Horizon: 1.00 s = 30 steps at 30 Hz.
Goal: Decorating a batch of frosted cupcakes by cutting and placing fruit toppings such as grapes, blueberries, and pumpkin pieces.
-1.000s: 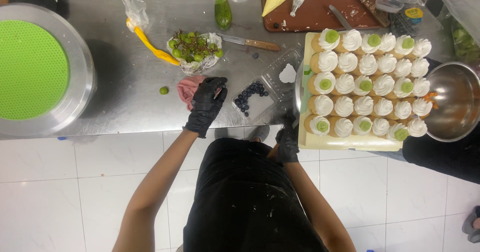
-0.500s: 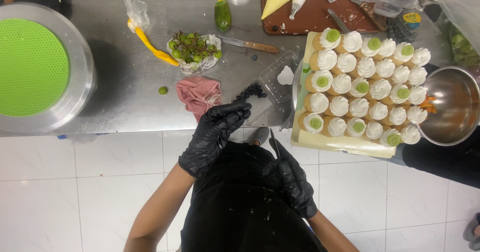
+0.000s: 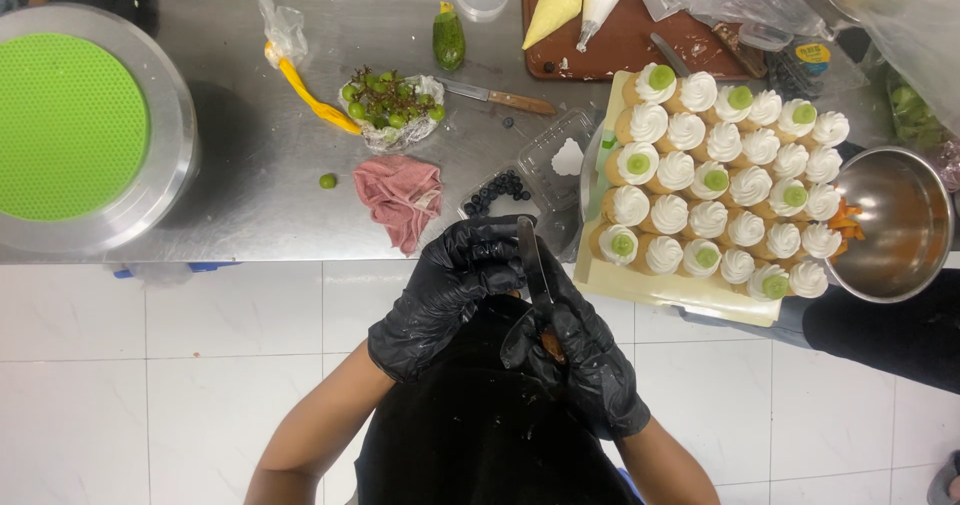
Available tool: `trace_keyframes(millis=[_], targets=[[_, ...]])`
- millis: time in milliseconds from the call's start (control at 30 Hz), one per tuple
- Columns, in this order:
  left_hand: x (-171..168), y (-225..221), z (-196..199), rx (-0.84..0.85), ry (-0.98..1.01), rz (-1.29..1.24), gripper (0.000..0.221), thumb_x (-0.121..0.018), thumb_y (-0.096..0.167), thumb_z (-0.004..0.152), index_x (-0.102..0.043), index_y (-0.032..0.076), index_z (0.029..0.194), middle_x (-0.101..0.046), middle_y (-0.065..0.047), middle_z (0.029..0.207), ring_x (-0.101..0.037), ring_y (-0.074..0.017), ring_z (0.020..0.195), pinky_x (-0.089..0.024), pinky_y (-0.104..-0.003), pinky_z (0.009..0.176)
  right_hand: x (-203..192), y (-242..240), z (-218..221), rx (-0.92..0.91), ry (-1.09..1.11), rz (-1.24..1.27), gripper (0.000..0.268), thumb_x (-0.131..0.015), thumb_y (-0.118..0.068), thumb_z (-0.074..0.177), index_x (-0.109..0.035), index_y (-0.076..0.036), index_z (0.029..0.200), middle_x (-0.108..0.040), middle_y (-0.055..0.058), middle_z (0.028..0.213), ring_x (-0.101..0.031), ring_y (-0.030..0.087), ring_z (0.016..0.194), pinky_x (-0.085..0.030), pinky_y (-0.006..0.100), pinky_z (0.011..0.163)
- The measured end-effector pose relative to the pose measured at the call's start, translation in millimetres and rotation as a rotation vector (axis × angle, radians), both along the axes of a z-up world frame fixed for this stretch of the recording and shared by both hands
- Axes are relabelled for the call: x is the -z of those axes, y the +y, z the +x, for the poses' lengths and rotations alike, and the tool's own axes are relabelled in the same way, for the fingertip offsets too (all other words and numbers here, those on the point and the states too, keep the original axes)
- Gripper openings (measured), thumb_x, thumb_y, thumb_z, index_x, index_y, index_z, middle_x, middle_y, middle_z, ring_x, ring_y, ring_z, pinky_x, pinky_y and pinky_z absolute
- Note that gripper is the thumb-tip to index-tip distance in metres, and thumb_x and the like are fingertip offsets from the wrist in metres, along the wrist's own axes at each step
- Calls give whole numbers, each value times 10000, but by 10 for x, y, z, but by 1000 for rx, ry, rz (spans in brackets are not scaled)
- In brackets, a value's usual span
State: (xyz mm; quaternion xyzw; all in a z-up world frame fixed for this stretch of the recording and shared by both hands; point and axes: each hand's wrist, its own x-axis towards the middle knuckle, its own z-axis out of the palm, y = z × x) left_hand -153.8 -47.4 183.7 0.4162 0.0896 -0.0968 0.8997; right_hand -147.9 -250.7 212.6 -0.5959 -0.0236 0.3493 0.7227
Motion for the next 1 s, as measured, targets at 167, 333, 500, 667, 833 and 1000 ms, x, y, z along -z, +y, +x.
trace_keyframes(millis=[167,333,500,667,833,1000], targets=[[-22,-16,-57,69,25,15,470,-764,-43,861,-636,-6,1312,-714,-79,1213,-686,-147,1117,-577,-314,991,-377,129,106,-54,54,144,902,-563,-506,1019,-165,-90,1712,-406,80,1675,-560,133,1040,-469,256,853],[-129,-56,-46,79,24,48,445,-778,-72,834,-655,-25,1259,-736,-97,1152,-701,-166,1082,-580,-324,978,-148,-119,27,-92,4,180,859,-543,-482,1061,-185,-98,1740,-480,127,1622,-564,137,960,-466,247,802],[-123,-223,-19,39,18,-4,445,-766,-60,859,-633,-55,1283,-734,-122,1183,-701,-180,1110,-585,-346,1003,69,-467,11,-133,-133,-128,596,-448,-257,1066,-312,-48,1608,-414,110,1642,-398,194,1482,-314,345,1193],[-413,-362,179,128,-38,66,524,-735,-34,881,-617,-33,1392,-733,-97,1187,-689,-153,1079,-566,-318,986,21,-1015,64,-260,-106,-32,576,-553,-144,1043,-367,-49,1580,-433,93,1627,-488,201,1429,-407,352,1171],[-264,-637,423,-194,6,-29,564,-730,-37,881,-609,-36,1432,-731,-124,1145,-685,-164,1061,-548,-312,959,-345,-1594,267,-479,-261,-483,619,-654,-48,902,-526,-119,1503,-716,74,1282,-689,197,1148,-591,325,1002],[-366,-1266,546,184,156,-26,542,-727,2,878,-605,-17,1406,-733,-117,1189,-685,-153,1079,-549,-308,947,-859,-1368,787,-336,-1046,-798,585,-739,-108,882,-537,-137,1431,-670,137,1376,-763,261,897,-607,326,696]])
